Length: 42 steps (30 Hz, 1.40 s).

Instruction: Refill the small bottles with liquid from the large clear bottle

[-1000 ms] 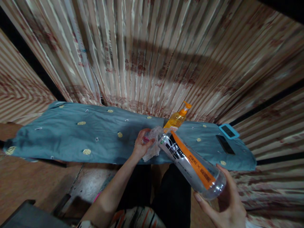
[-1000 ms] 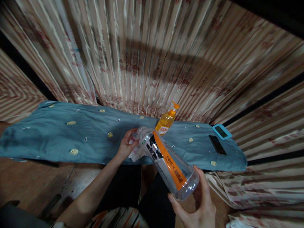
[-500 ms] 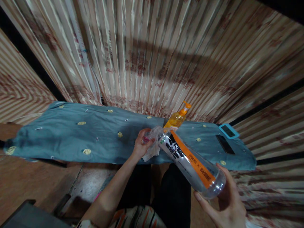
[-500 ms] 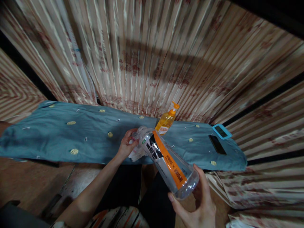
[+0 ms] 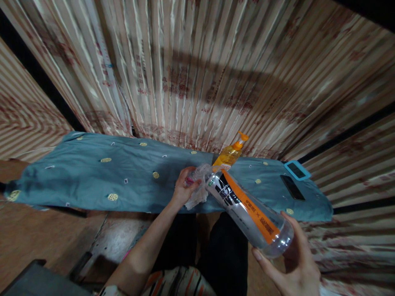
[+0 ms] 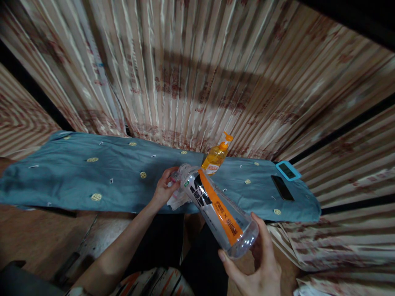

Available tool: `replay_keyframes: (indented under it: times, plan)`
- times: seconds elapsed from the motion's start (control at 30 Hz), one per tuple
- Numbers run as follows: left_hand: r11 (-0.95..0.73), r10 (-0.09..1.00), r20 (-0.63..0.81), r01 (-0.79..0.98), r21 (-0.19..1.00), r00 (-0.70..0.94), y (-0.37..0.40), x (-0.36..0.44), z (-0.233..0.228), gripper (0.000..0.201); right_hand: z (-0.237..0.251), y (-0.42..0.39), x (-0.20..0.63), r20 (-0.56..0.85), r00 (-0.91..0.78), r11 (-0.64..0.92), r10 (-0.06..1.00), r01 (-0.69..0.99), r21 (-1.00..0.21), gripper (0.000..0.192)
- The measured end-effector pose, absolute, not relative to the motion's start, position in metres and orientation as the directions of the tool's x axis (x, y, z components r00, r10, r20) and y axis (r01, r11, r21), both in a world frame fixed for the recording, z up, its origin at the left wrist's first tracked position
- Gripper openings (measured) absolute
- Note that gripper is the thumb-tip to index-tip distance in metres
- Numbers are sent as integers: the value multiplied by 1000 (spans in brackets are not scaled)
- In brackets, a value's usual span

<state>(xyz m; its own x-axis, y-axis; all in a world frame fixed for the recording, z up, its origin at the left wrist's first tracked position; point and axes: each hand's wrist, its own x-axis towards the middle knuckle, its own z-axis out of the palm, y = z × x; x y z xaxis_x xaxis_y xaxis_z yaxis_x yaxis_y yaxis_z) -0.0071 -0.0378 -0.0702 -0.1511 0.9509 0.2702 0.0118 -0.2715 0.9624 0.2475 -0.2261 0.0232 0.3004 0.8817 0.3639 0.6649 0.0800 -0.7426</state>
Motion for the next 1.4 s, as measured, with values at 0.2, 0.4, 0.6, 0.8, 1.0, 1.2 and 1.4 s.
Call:
replay_keyframes:
  times: [0.2,0.4,0.6,0.8,1.0,1.2,1.4]
  plan:
    - [-270,950,267,1,963,-160,-38,-7,-70,41,23,-227,247,367,277,98,888,666,-740,96]
    - [-262,955,258,-5,965,-148,-37,-7,-71,43,22,-227,245,380,289,100,879,667,-738,96]
    - [-271,951,264,-17,963,-161,-37,-6,-73,41,29,-227,234,352,349,60,869,631,-774,92]
    - [-283,947,277,-14,959,-163,-36,-5,-75,42,26,-227,240,395,273,115,877,679,-725,94]
    - [-274,949,268,-17,962,-165,-36,-6,-74,43,22,-226,245,387,289,98,876,678,-728,96]
    - [-270,950,266,-6,963,-166,-36,-6,-75,43,19,-227,252,378,270,99,886,685,-722,97]
    - [-287,946,283,-3,958,-156,-36,-6,-75,43,19,-226,251,383,264,105,885,688,-718,98]
